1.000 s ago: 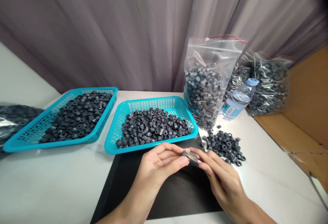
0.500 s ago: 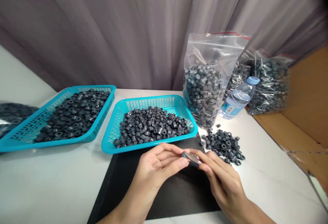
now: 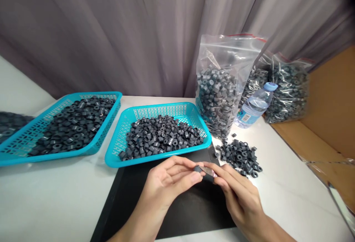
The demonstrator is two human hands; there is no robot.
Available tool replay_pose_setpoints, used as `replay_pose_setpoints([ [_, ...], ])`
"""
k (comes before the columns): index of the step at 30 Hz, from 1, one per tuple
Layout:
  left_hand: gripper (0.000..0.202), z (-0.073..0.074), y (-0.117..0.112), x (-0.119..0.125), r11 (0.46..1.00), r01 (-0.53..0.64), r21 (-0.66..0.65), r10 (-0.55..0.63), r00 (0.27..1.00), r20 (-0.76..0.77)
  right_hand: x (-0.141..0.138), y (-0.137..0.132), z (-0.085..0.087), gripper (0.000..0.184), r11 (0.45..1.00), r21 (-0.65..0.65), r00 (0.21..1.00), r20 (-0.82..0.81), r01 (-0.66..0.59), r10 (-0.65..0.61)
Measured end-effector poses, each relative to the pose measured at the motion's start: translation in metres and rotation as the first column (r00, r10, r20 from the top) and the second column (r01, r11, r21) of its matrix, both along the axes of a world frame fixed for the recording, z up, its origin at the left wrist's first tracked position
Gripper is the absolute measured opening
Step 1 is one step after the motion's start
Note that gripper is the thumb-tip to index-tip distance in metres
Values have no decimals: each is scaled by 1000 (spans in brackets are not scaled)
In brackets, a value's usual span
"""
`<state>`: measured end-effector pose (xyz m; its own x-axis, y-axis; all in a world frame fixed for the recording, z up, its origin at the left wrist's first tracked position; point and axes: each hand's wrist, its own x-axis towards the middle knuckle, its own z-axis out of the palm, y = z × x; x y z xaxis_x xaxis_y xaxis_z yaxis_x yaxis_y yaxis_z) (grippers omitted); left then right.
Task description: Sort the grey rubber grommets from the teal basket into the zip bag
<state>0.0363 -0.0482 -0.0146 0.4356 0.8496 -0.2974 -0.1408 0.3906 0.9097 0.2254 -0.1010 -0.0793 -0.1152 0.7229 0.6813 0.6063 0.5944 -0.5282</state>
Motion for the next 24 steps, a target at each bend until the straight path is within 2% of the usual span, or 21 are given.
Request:
replay_pose_setpoints([
  [4, 16, -1, 0, -1, 1000, -9, 12, 9, 1000, 3, 1, -1, 1, 42, 1000, -25, 1000, -4, 9, -9],
  [9, 16, -1, -1, -2, 1000, -10, 25, 10, 1000, -6, 3, -1, -1, 46, 999, -48, 999, 31, 12, -10],
  [24, 19, 5, -4, 3, 1000, -28, -2, 28, 999, -15, 4, -4, -2, 50, 999, -36, 999, 48, 12, -10],
])
